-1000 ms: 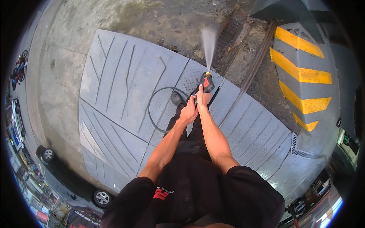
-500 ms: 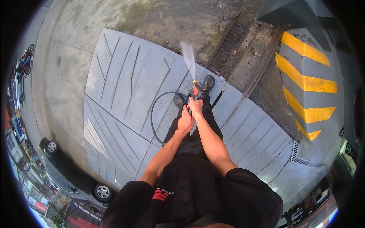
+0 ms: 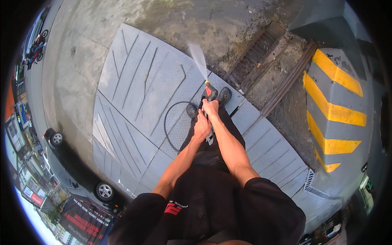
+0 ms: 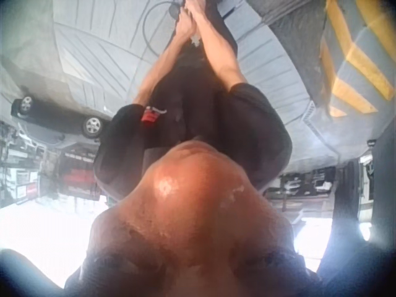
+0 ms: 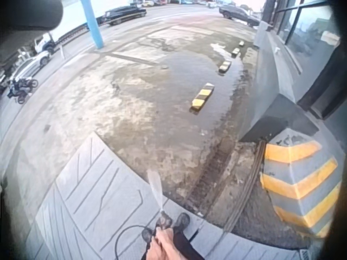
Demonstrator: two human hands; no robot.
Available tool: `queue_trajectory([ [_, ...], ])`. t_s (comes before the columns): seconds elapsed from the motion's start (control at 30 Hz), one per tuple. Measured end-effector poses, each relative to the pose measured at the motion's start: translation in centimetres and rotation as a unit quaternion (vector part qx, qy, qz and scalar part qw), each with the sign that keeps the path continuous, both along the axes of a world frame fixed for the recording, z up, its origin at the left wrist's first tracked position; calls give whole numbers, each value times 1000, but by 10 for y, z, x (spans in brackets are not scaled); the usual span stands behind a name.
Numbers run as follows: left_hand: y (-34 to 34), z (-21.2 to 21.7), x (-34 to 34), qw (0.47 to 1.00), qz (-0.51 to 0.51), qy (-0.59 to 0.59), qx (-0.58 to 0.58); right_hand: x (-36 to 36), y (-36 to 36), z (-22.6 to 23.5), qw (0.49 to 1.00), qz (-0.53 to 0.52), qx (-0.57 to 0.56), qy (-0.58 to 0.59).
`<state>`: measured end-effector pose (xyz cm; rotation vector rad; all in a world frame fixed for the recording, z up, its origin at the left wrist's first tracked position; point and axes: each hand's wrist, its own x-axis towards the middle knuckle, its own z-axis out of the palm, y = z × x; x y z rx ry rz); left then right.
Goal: The person uses a high-pressure water spray gun to clean a concrete floor in a garage or workshop. They systematically move the spray nozzle across the surface, targeting dirty areas, yellow and black striped markings, and a metal drainage grate. The person walks around the workspace to cover different sections of the floor.
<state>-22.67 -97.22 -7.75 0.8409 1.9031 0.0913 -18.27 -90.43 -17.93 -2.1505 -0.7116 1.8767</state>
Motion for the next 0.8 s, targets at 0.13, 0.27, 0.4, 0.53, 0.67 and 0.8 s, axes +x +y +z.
queue_trajectory([
  [0.13, 32, -5, 6, 1000, -10, -29, 8, 13, 40, 27, 999, -11, -15, -35],
  [0.27, 56, -1, 17, 992, -69, -70, 82, 39, 57, 10, 989, -117, 63, -64],
  [0.4, 75, -6, 44, 991, -93, -38, 83, 67, 86, 26, 996, -74, 3, -42],
  [0.53, 93, 0, 73, 988, -51, -62, 133, 85, 109, 24, 988, -72, 68, -121],
  [0.67, 127, 9, 84, 985, -106, -105, 82, 114, 129, 21, 977, -137, 60, -149],
  [0.8, 137, -1, 91, 977, -144, -88, 127, 123, 144, 35, 973, -155, 87, -149],
])
